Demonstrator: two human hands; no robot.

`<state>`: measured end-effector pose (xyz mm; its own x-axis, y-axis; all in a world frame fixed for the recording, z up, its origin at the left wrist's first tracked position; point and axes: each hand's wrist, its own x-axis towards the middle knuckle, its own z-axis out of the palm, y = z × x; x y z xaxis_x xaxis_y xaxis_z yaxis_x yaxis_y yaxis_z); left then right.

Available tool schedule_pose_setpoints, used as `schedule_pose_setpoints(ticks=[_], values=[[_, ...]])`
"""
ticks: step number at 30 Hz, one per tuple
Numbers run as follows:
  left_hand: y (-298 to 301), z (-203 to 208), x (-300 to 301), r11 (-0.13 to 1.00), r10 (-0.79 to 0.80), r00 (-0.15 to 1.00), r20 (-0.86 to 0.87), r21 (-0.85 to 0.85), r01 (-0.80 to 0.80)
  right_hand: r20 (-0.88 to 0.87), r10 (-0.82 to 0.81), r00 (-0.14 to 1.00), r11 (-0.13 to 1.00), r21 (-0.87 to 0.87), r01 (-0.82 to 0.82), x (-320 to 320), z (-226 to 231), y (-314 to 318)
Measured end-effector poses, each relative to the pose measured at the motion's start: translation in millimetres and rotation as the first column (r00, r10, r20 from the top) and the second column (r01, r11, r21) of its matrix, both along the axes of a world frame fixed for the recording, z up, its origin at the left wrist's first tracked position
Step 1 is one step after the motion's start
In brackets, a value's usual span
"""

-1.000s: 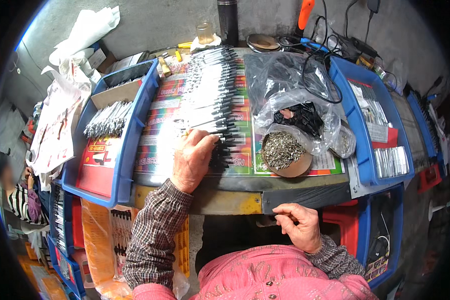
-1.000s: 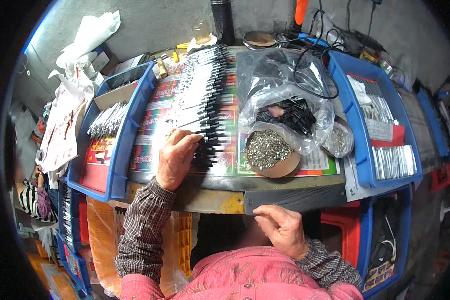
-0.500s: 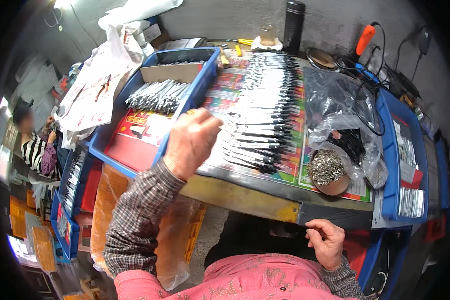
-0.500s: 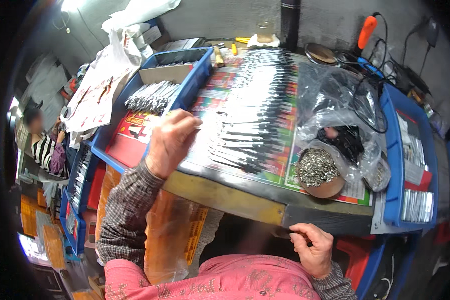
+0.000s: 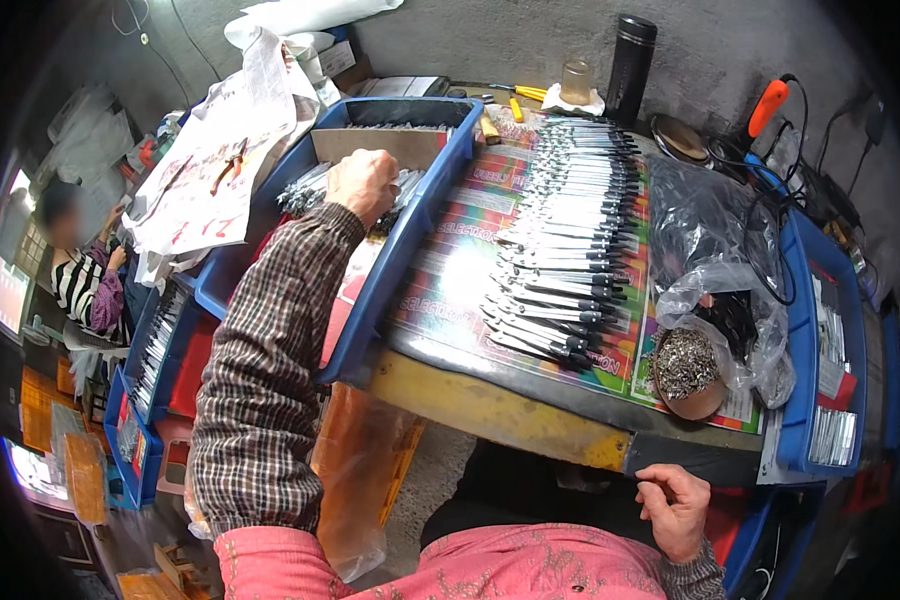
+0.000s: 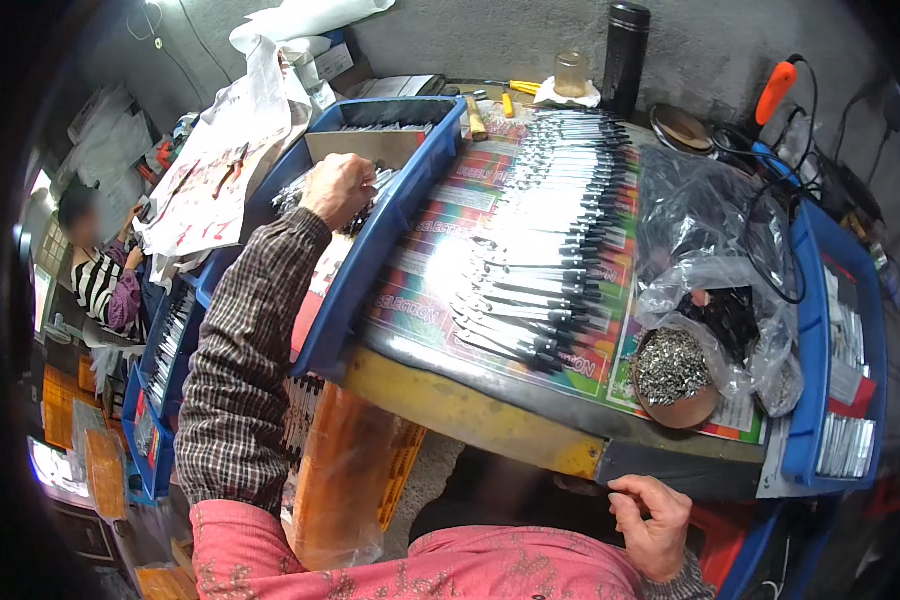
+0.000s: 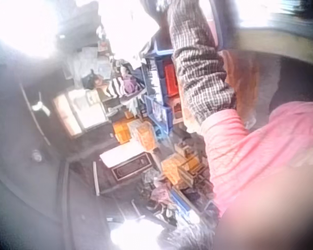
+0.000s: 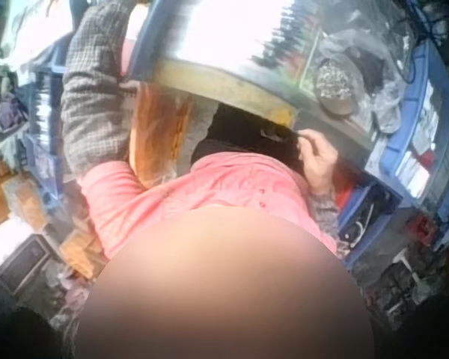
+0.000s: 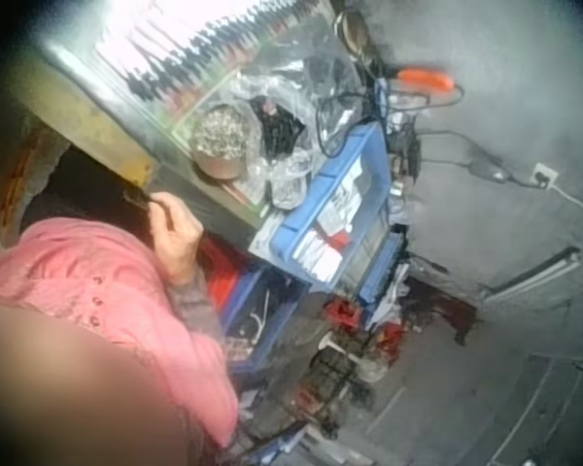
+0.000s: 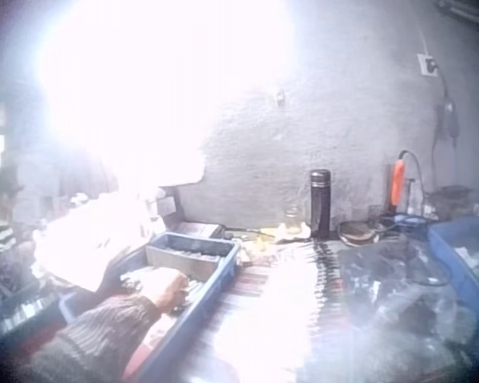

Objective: The person assembles small pen parts by hand, joining plastic components and metal pins.

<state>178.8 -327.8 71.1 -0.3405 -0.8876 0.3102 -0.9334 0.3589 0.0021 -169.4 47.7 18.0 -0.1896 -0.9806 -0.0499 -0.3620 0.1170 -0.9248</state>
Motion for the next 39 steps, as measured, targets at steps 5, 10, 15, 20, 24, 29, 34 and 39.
schedule_pose_setpoints(ticks=[5,10,15,20,24,29,34,39], values=[[-22.3,-18.1,1.8,0.993,0.049,0.996,0.080,-0.113,-0.040,0.025,-0.015,1.000,1.000,0.016,0.015,0.7,-0.7,0.6],[-22.9,-16.1,-4.9,0.993,0.101,0.990,0.097,-0.076,-0.094,0.016,-0.010,1.000,1.000,-0.023,0.011,1.6,-1.0,-1.1],[-15.3,-11.4,4.8,0.983,0.184,0.983,0.007,0.003,-0.185,-0.039,0.029,0.999,0.997,-0.074,-0.032,-0.7,-2.8,-1.1],[-19.3,-20.0,8.3,0.988,0.149,0.989,0.009,-0.048,-0.148,-0.056,0.036,0.998,0.996,-0.080,-0.041,-0.8,-2.4,1.2],[-16.9,-18.7,9.6,0.986,0.151,0.986,-0.071,-0.060,-0.155,-0.070,0.057,0.996,0.992,-0.107,-0.064,-3.5,1.3,6.3],[-4.8,-4.3,17.2,0.976,0.123,0.976,-0.181,-0.155,-0.152,-0.092,-0.027,0.995,0.992,-0.125,0.015,-25.6,8.6,18.3],[-9.7,-10.0,18.4,0.965,-0.172,0.928,-0.329,-0.246,0.091,-0.338,-0.156,0.928,0.964,-0.257,0.069,-50.7,29.2,27.0],[33.0,1.5,-5.3,0.941,-0.337,0.790,-0.513,-0.196,0.274,-0.449,-0.287,0.846,0.922,-0.370,0.117,-77.6,41.0,32.7]])
